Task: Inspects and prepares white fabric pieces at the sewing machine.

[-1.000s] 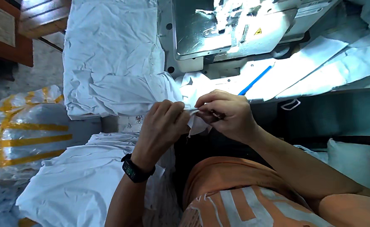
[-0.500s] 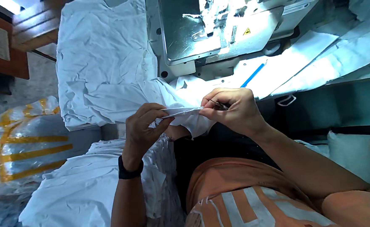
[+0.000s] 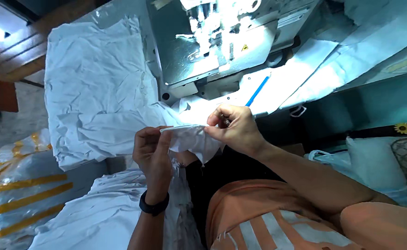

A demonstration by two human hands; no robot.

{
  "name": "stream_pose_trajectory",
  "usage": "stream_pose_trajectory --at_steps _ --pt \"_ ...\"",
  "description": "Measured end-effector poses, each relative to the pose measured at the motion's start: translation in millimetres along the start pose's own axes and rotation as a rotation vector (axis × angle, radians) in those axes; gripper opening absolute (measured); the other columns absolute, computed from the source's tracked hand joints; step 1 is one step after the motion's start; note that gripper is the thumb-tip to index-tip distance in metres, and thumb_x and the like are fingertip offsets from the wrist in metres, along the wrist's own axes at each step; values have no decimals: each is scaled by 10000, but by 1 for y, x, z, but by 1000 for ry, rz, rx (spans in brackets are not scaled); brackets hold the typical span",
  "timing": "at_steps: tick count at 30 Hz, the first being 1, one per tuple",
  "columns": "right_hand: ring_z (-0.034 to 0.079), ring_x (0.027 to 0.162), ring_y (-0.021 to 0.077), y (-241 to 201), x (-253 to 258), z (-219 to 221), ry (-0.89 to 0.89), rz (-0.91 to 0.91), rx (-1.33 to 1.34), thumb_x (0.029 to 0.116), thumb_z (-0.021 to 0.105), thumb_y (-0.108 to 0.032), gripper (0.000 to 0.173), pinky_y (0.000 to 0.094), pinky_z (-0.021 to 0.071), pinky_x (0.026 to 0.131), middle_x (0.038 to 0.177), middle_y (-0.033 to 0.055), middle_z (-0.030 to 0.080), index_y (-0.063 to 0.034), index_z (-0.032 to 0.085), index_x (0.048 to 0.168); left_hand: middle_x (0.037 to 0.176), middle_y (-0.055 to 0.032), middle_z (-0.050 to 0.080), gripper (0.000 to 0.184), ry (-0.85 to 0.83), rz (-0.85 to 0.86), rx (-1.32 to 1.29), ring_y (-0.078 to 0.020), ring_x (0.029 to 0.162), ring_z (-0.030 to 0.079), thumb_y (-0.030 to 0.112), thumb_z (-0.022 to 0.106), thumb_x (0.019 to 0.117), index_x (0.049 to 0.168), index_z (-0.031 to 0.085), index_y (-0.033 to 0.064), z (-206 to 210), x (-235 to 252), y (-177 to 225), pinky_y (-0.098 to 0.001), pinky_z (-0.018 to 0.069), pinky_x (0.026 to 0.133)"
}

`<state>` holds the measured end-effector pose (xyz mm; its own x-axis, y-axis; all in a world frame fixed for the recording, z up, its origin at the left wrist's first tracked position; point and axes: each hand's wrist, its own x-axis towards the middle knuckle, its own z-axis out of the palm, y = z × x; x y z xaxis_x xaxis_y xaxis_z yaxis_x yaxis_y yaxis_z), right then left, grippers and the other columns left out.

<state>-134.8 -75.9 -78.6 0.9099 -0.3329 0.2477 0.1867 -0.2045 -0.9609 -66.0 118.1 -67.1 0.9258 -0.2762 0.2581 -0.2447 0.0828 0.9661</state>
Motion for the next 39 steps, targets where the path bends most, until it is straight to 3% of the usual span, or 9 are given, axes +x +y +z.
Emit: stream_pose_trajectory --at_steps 3,5,9,13,17,19,22,26,39 --pt "557 611 48 9 6 -15 -160 -94 -139 867 737 -103 78 200 478 552 742 6 638 -58 699 918 1003 104 741 218 16 -77 -34 -33 876 713 78 681 965 1049 637 274 15 13 9 -230 610 775" --pt "673 713 212 12 14 -39 -215 -145 -449 879 698 -70 147 376 570 624 861 101 702 -34 741 1015 1009 114 746 253 -77 46 72 -25 888 719 29 685 946 1046 602 246 22 27 11 -221 611 786" --pt "661 969 495 17 34 -79 -201 262 -1043 939 618 39 235 601 546 747 1221 326 591 36 727 1147 970 -12 710 202 -339 175 361 -70 868 706 -24 680 911 1046 545 41 49 45 -12 -271 605 763" --pt "667 947 474 47 32 -100 -207 62 -1088 902 646 83 88 537 568 714 1134 324 602 112 704 961 892 -36 700 286 -390 32 413 -87 720 683 24 726 891 1087 528 87 71 42 -57 -249 585 628" --pt "695 915 463 66 29 -114 -161 -272 -965 884 682 37 124 518 577 723 1011 306 661 122 645 966 819 -38 672 261 -317 19 483 -110 637 643 82 748 880 1059 559 93 76 31 -80 -270 552 549" --pt "711 842 342 66 26 -101 8 -425 -822 894 659 -19 140 391 587 732 928 247 685 97 650 972 815 -39 662 240 -298 98 530 -111 653 639 78 741 870 1015 550 90 77 29 -85 -267 546 565" --pt "659 846 58 60 19 -61 187 -300 -259 889 673 -1 161 161 547 758 949 107 685 66 649 1033 763 -44 624 194 -276 165 571 -113 602 591 78 719 863 960 551 79 78 26 -88 -251 495 511" --pt "611 664 4 67 17 -18 310 -64 323 886 671 57 199 147 521 568 884 2 679 -12 634 1069 757 -42 608 182 -255 204 600 -111 593 573 79 711 866 943 547 78 78 24 -90 -242 476 504" --pt "600 635 27 77 17 -6 280 -71 438 889 644 86 183 153 514 547 897 39 676 15 635 1057 733 -50 614 173 -241 202 607 -115 569 569 64 699 851 906 535 78 82 25 -85 -239 452 480"
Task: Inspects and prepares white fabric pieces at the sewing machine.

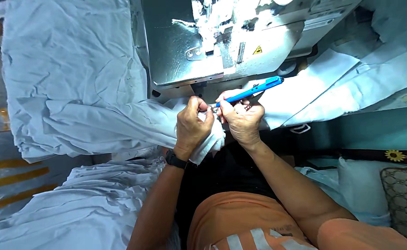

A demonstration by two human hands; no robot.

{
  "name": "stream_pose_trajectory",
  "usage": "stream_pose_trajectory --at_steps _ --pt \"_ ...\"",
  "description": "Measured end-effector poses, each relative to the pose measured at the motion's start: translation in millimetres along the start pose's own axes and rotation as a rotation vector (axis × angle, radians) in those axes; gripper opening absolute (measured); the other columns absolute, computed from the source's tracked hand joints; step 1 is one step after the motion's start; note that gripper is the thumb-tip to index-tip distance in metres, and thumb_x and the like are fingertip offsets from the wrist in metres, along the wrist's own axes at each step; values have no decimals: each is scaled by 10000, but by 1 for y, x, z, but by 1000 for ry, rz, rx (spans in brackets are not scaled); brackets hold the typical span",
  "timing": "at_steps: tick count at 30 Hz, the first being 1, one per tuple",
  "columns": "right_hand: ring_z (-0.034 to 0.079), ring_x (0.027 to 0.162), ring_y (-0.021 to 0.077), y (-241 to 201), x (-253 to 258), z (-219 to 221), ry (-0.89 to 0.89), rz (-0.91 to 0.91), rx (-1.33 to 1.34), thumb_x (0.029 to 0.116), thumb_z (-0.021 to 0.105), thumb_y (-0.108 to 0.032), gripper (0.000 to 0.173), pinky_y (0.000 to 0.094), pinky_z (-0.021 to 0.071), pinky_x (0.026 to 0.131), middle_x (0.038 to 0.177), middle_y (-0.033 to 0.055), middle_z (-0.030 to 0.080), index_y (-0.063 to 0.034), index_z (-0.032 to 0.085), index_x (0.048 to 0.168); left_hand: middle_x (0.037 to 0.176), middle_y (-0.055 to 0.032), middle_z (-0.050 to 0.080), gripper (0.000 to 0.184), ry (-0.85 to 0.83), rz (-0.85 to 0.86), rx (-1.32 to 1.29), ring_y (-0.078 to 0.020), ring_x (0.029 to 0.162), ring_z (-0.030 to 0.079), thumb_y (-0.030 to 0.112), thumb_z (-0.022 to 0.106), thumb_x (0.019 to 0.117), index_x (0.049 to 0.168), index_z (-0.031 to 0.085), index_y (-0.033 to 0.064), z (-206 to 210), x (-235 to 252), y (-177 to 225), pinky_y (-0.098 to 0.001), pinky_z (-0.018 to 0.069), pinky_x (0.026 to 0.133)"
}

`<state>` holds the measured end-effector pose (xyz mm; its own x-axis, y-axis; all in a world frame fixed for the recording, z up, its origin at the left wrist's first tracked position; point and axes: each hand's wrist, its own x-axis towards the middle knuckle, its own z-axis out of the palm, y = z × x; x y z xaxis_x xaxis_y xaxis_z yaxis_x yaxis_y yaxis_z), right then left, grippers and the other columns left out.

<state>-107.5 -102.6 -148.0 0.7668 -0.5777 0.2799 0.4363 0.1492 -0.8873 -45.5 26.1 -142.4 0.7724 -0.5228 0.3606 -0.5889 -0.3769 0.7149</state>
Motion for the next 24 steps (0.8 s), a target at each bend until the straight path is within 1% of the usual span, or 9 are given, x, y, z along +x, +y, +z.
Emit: stream_pose_trajectory --at_steps 9,15,17,18,19,21,22,23,24 --pt "602 646 18 1 0 2 14 -18 -60 879 656 89 191 149 520 566 880 26 671 5 631 1048 725 -50 593 164 2 21 1 -119 571 553 61 696 846 895 540 73 1 0 -1 -242 444 483" --pt "586 621 6 2 -2 0 75 -11 -50 919 642 61 166 140 504 544 838 -7 654 -27 634 1059 732 -55 610 157 6 5 17 -129 579 575 67 696 853 912 552 66 1 1 0 -261 471 491" --pt "580 601 10 2 -3 -1 76 1 -40 909 645 68 170 143 498 522 823 -2 651 -27 632 1049 761 -64 616 158 -4 25 16 -131 608 590 63 692 851 943 563 56 2 0 -2 -260 492 519" --pt "577 616 5 1 -2 -2 55 -15 -70 901 651 70 178 140 496 534 833 0 646 -23 627 1051 790 -72 622 156 -25 45 0 -134 641 602 58 681 853 973 583 42 1 1 -3 -260 510 553" --pt "587 674 -3 -3 0 -4 12 -52 -144 893 661 68 190 131 504 588 877 7 647 -11 621 1061 829 -87 646 174 -65 69 -34 -140 686 630 50 674 855 1016 616 22 -2 3 -5 -266 538 605" --pt "637 828 27 -17 11 -11 -121 -224 -401 876 686 48 164 138 537 738 975 86 675 70 651 1035 961 -114 695 251 -222 120 -138 -143 846 674 71 683 861 1097 675 -13 -16 12 -6 -281 568 777" --pt "651 837 85 -27 20 -16 -207 -345 -562 884 688 26 126 171 539 756 960 148 686 98 676 986 1051 -126 707 310 -331 137 -175 -153 954 679 117 713 853 1131 696 -20 -25 17 -5 -297 554 876" --pt "671 834 171 -38 29 -22 -295 -443 -712 895 670 15 105 235 541 750 938 197 705 94 714 948 1121 -127 699 374 -438 153 -181 -160 1030 665 178 746 835 1153 709 -15 -35 22 -4 -307 529 933" --pt "686 823 241 -51 37 -32 -386 -471 -877 923 648 -2 118 306 553 719 941 208 707 63 745 944 1163 -125 680 391 -534 180 -158 -170 1065 650 221 763 824 1141 717 -4 -42 27 -4 -315 523 946"
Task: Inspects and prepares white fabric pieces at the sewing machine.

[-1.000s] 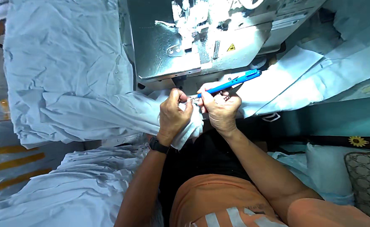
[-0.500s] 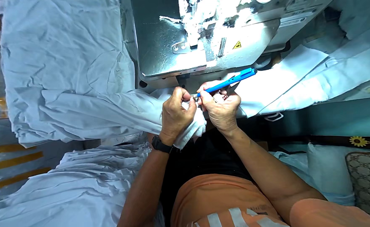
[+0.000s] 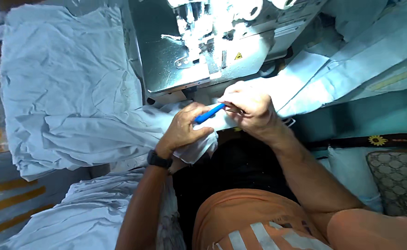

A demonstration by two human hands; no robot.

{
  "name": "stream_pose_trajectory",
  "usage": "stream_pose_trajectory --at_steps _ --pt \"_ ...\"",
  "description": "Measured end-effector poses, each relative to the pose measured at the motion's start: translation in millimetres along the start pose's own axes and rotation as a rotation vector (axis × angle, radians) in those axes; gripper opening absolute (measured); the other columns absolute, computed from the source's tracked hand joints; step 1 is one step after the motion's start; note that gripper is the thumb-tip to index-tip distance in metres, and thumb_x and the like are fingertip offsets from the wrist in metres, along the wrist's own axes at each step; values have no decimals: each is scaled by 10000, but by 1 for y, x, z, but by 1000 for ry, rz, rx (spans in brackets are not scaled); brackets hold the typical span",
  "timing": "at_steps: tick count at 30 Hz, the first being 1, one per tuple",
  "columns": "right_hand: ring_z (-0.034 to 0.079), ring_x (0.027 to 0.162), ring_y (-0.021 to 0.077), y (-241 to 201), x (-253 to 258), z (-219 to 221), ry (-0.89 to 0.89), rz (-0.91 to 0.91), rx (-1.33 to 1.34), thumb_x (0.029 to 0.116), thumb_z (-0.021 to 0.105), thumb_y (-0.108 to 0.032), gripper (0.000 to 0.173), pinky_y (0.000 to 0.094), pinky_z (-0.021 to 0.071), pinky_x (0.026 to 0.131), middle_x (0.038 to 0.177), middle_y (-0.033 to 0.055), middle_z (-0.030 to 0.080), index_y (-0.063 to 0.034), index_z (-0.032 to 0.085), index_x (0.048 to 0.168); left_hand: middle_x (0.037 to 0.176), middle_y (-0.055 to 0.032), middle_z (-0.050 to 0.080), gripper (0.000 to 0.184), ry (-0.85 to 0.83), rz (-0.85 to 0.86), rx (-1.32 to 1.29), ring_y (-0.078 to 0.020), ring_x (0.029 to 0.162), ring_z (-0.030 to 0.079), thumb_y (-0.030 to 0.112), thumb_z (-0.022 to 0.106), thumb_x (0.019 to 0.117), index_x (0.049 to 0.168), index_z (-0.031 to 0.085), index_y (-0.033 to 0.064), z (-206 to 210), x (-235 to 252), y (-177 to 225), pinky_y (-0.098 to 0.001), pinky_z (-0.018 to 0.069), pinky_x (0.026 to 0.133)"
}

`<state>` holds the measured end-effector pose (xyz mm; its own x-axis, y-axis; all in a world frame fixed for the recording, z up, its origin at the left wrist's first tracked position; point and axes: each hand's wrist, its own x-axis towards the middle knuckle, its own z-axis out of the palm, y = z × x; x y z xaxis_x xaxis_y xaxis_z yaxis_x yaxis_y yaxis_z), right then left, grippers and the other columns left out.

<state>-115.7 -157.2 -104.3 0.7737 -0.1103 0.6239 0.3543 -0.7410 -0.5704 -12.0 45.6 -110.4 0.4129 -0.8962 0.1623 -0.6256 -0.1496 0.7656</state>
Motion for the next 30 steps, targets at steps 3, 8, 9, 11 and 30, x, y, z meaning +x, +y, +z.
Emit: stream_pose_trajectory --at_steps 3,8,9,11,30 --pt "680 805 400 11 8 -40 -336 123 -290 936 586 43 164 519 532 643 997 236 671 24 744 971 1083 -149 641 134 -104 143 134 -217 981 637 123 755 852 880 699 4 -9 0 -5 -332 534 860" --pt "672 931 444 30 14 -48 -616 332 -353 918 620 91 177 609 519 767 1096 250 656 34 743 1031 1258 -205 639 153 -116 156 334 -357 1122 637 149 737 872 859 685 6 -16 0 10 -533 500 914" --pt "665 954 451 29 16 -48 -630 357 -358 912 618 104 205 617 518 783 1122 255 643 31 743 1057 1351 -214 612 227 -152 138 337 -389 1202 613 219 765 863 965 717 22 -14 3 9 -584 474 950" --pt "653 971 463 24 16 -46 -626 393 -371 912 613 110 248 627 511 788 1169 265 616 18 741 1102 1419 -204 586 310 -232 128 354 -401 1287 573 259 794 855 1093 742 67 -5 6 5 -630 438 991" --pt "565 673 -32 -80 18 -12 -238 -25 374 965 626 -131 147 120 488 639 769 -2 645 -20 706 913 595 88 488 234 38 8 357 58 491 424 250 653 961 796 590 97 -141 -48 166 -112 335 451"
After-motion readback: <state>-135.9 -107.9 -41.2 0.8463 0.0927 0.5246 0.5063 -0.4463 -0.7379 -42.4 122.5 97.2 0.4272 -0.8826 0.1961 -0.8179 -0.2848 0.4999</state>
